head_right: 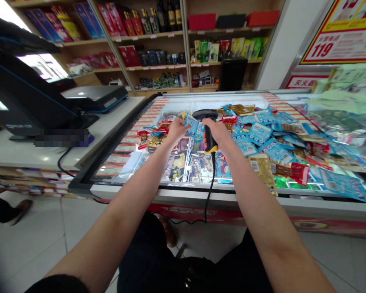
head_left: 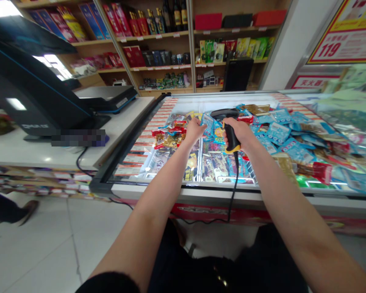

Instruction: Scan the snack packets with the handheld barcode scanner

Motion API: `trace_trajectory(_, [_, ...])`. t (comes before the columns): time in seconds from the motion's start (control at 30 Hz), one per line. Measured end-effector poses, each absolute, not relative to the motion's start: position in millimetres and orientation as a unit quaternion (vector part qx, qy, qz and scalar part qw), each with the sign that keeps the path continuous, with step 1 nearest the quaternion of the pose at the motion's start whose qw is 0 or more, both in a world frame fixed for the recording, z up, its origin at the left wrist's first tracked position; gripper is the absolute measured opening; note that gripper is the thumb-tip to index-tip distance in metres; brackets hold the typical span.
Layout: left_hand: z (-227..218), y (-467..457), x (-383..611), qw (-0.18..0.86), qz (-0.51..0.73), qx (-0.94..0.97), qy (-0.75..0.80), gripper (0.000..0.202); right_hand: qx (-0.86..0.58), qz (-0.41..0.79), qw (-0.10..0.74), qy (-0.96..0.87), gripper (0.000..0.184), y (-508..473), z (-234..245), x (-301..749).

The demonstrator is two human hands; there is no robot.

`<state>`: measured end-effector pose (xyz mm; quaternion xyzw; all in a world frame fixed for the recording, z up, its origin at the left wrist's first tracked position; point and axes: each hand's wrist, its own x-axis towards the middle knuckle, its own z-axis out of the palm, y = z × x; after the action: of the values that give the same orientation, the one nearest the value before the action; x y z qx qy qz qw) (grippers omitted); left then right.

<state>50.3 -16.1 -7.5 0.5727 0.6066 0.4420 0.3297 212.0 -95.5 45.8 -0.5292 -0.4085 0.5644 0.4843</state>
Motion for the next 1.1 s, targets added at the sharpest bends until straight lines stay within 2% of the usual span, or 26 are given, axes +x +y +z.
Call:
trace_trajectory(0.67, [-3.8, -18.6, 50.2, 0.325, 0.433, 0.576, 0.612, 0.025, -0.518, 0.573, 0.477, -0.419, 0.021, -98.7, 47.4, 212.5])
trace_trajectory(1.1, [0.3, -15.3, 41.0, 0.287, 0.442, 0.579, 0.622, 0.019, -0.518, 0.569, 0.487, -0.414, 0.026, -96.7, 45.2, 215.2])
